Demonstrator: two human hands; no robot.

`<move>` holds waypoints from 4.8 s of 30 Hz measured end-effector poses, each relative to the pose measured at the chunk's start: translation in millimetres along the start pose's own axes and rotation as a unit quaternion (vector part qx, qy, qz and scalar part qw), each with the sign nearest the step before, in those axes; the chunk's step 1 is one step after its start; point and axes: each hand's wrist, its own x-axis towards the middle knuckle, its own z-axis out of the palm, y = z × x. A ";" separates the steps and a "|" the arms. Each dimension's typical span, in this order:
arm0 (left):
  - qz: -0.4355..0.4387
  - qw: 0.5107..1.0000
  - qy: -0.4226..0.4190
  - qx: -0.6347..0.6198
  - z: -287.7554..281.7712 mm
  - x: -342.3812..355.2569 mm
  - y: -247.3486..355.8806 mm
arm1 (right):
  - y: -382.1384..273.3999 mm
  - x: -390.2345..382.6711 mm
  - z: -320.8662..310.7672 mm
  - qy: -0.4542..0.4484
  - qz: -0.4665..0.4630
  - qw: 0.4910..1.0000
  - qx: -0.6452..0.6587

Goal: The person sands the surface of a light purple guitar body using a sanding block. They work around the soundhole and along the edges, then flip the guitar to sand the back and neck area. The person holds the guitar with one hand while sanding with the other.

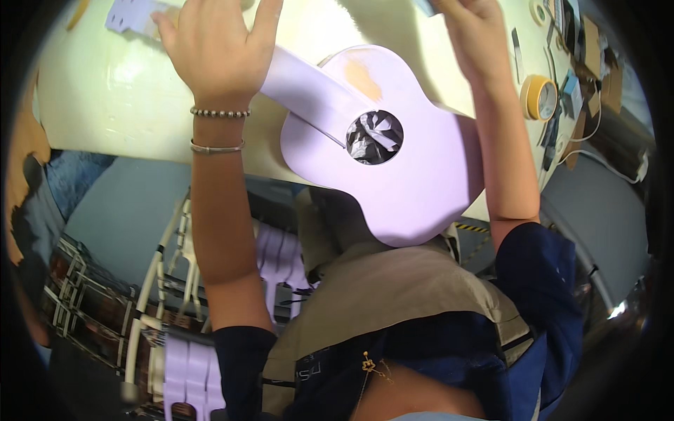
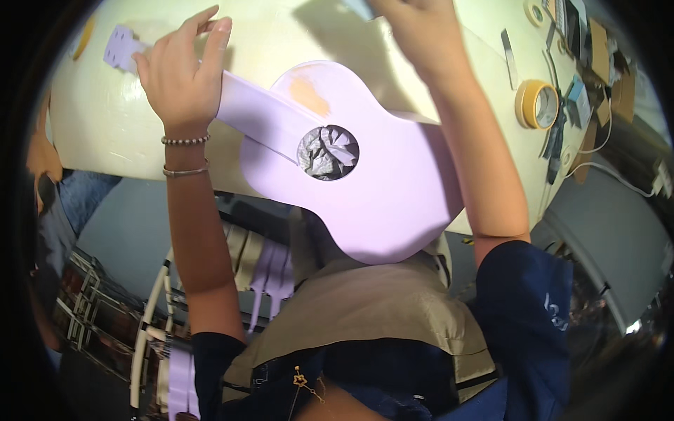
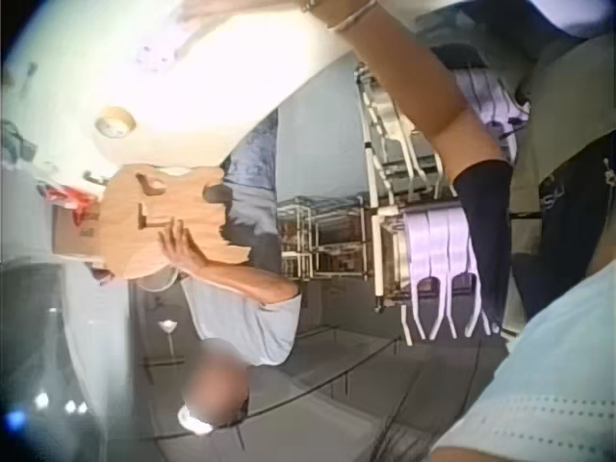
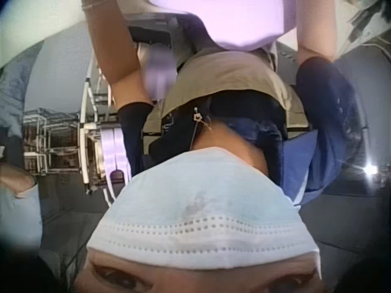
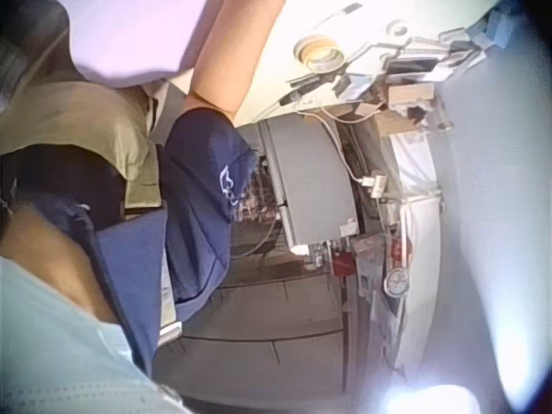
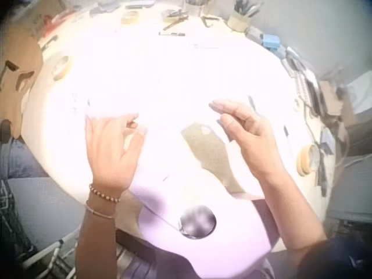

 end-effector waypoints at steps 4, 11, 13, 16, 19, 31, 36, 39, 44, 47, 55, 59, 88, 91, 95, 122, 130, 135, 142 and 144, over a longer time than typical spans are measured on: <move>0.025 0.998 -0.030 -0.048 -2.1 -0.1 4.9 | 12.7 -21.4 -35.7 0.131 -0.038 0.972 0.194; 0.221 0.918 -0.275 -0.179 -28.1 17.4 46.1 | 31.2 -69.4 -70.8 0.223 0.090 0.951 0.193; 0.272 0.893 -0.314 -0.174 -24.5 30.9 47.7 | 33.6 -74.5 -69.2 0.228 0.077 0.950 0.199; 0.299 0.853 -0.382 -0.195 -19.8 47.7 55.6 | 28.7 -77.4 -58.4 0.258 0.072 0.941 0.205; 0.288 0.813 -0.433 -0.262 -18.6 61.4 61.5 | 24.1 -81.6 -48.9 0.282 0.062 0.937 0.196; 0.323 0.861 -0.306 -0.246 -15.0 61.1 59.1 | 34.5 -81.0 -54.3 0.244 0.055 0.943 0.220; 0.100 0.933 -0.181 -0.294 -17.8 56.0 44.9 | 13.4 -91.4 -43.2 0.135 0.090 0.977 0.138; 0.073 0.862 -0.230 -0.445 -15.6 53.3 43.6 | -7.8 -89.3 -17.8 0.096 0.072 0.970 0.211; 0.072 0.835 -0.259 -0.481 -22.6 28.4 65.3 | -18.7 -88.4 -8.6 0.053 0.080 0.964 0.249; 0.034 0.800 -0.276 -0.532 -22.8 24.5 60.9 | -16.5 -89.4 -7.7 -0.010 0.102 0.943 0.316; 0.132 0.928 -0.120 -0.328 -34.5 22.5 37.3 | -37.7 -90.6 5.9 -0.062 0.029 0.986 0.149; 0.024 0.946 -0.036 -0.320 -36.1 21.7 2.8 | -15.8 -76.7 10.4 -0.072 -0.295 0.915 -0.266; 0.069 0.988 0.101 -0.091 2.9 3.3 0.8 | -7.1 -69.9 29.6 -0.196 -0.323 0.808 -0.453; 0.056 0.990 0.092 -0.093 2.2 2.4 -0.2 | -7.4 -82.2 26.2 -0.195 -0.292 0.820 -0.451; 0.064 0.989 0.098 -0.086 1.7 3.2 2.3 | -4.0 -84.3 26.1 -0.189 -0.292 0.826 -0.444; 0.053 0.985 0.113 -0.120 4.1 4.1 -1.8 | -5.0 -71.0 39.2 -0.155 -0.324 0.814 -0.458; 0.027 0.989 0.072 -0.125 0.4 4.4 -0.5 | -4.6 -71.6 34.7 -0.162 -0.322 0.817 -0.451; 0.019 0.980 0.105 -0.170 8.7 0.9 -4.3 | -5.3 -89.0 24.7 -0.187 -0.254 0.828 -0.463; 0.038 0.991 0.077 -0.105 -5.5 5.7 1.5 | -7.5 -73.7 35.7 -0.173 -0.309 0.831 -0.429; 0.056 0.987 0.109 -0.105 -3.4 4.3 0.5 | -8.4 -85.6 25.0 -0.179 -0.294 0.830 -0.439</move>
